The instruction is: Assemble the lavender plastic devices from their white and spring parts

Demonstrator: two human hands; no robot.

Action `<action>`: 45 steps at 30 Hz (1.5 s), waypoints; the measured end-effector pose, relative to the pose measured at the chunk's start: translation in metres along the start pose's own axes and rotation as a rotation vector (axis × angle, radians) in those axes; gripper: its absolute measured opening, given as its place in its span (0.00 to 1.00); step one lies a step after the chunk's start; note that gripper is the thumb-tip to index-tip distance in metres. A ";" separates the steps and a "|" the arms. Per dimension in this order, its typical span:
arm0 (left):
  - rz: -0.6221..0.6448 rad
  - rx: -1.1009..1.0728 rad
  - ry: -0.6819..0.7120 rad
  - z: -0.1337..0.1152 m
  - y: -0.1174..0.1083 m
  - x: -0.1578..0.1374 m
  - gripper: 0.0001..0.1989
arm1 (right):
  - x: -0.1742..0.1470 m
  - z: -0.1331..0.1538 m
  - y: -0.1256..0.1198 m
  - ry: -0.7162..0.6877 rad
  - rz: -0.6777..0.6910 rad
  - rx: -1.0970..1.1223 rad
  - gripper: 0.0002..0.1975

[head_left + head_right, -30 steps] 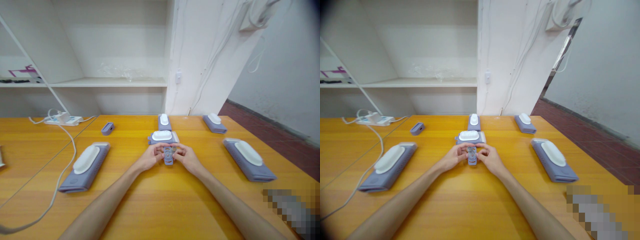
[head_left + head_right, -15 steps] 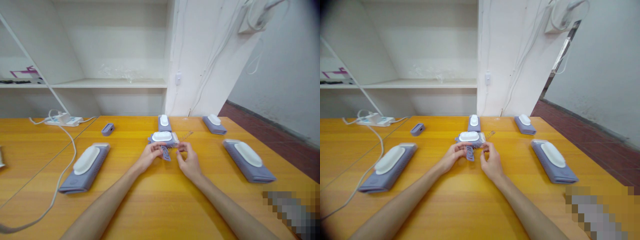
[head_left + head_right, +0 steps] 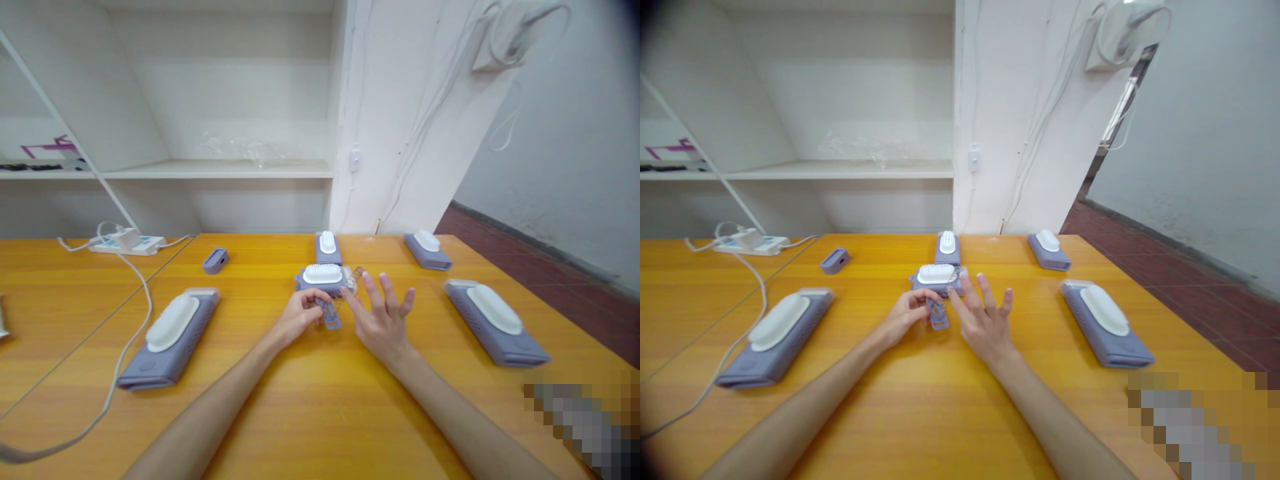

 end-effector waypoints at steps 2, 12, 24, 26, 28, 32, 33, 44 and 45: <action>0.027 -0.003 -0.010 0.002 0.001 0.001 0.12 | -0.001 0.000 0.001 -0.041 0.026 0.031 0.26; 0.054 -0.032 0.050 -0.002 -0.002 -0.002 0.14 | 0.007 -0.005 0.000 -0.049 0.115 0.070 0.10; -0.739 0.540 0.254 -0.023 -0.080 0.001 0.13 | 0.000 -0.013 0.011 0.048 0.110 0.165 0.11; -0.834 0.612 0.242 -0.025 -0.094 0.000 0.12 | -0.002 -0.014 0.013 0.076 0.110 0.159 0.14; -0.887 0.639 0.219 -0.026 -0.104 0.000 0.11 | -0.003 -0.016 0.013 0.122 0.104 0.138 0.17; -0.952 0.790 0.165 -0.030 -0.119 0.001 0.10 | -0.006 -0.020 0.016 0.221 0.106 0.122 0.20; -0.962 0.861 0.150 -0.032 -0.123 0.002 0.11 | -0.006 -0.021 0.017 0.243 0.109 0.134 0.21; -1.222 1.428 -0.151 -0.046 -0.171 0.016 0.21 | -0.009 -0.026 0.025 0.387 0.103 0.304 0.18; -1.238 1.461 -0.165 -0.045 -0.176 0.017 0.22 | -0.009 -0.026 0.025 0.387 0.106 0.307 0.19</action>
Point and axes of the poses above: each hand's wrist, its own x-axis towards the middle knuckle, its own y-axis out of the palm, z = x × y, the point moved 5 cm from there along x, towards the middle knuckle, and after that the axes turned 6 degrees about -y, right-handed, at the moved point
